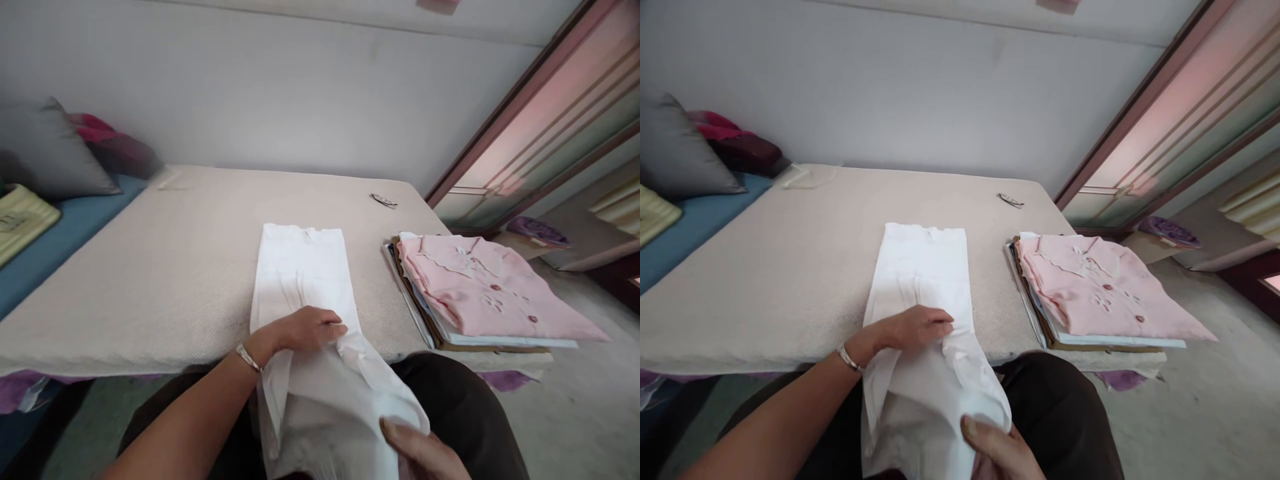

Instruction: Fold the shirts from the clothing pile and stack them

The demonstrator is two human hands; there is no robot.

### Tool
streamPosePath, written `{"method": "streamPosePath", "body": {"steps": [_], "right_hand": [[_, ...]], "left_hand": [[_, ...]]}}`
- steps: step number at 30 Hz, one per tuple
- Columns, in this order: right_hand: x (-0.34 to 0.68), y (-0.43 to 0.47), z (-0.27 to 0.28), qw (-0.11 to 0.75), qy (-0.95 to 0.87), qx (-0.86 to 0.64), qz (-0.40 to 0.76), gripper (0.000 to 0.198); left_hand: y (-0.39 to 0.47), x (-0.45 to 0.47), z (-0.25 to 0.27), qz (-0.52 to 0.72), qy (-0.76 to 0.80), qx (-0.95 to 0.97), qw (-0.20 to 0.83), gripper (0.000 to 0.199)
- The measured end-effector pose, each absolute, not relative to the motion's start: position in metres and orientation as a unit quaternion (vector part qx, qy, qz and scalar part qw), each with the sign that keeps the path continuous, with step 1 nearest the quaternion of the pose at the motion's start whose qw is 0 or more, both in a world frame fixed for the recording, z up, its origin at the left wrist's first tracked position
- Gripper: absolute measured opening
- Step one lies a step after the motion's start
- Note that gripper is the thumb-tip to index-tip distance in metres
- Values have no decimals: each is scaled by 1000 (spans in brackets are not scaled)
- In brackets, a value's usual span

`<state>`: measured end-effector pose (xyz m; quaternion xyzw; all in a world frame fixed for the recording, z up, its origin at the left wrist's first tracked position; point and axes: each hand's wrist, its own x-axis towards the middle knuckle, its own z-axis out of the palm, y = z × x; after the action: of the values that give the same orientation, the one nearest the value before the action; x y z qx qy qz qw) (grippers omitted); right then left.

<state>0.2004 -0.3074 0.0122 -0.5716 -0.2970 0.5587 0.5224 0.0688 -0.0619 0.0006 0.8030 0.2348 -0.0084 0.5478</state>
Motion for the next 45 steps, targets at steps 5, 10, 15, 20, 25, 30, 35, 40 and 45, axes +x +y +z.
{"method": "streamPosePath", "body": {"steps": [5, 10, 15, 20, 25, 30, 35, 40, 45], "right_hand": [[218, -154, 57, 620, -194, -422, 632, 15], [246, 3, 45, 644, -105, -417, 633, 13], [280, -1, -8, 587, -281, -584, 485, 19], [316, -39, -33, 351, -433, -819, 137, 32], [319, -23, -32, 250, -413, -855, 189, 34], [310, -13, -29, 422, -480, -732, 238, 18], [319, -14, -40, 479, -406, -719, 298, 24], [323, -9, -62, 368, -390, -797, 278, 25], [312, -7, -56, 398, -376, -781, 301, 29]], "left_hand": [[-2, 49, -16, 89, 417, 516, 743, 75], [42, 26, -35, 209, 475, 314, 795, 87], [55, 16, -33, 266, 507, 283, 769, 94], [57, 17, -29, 275, 571, 418, 651, 60], [65, 27, -31, 322, 625, 507, 499, 30], [73, 34, -20, 373, 487, 493, 618, 42], [85, 22, -28, 361, 474, 432, 677, 52], [91, 13, -51, 334, 569, 427, 618, 50], [87, 27, -54, 356, 603, 448, 556, 37]]}}
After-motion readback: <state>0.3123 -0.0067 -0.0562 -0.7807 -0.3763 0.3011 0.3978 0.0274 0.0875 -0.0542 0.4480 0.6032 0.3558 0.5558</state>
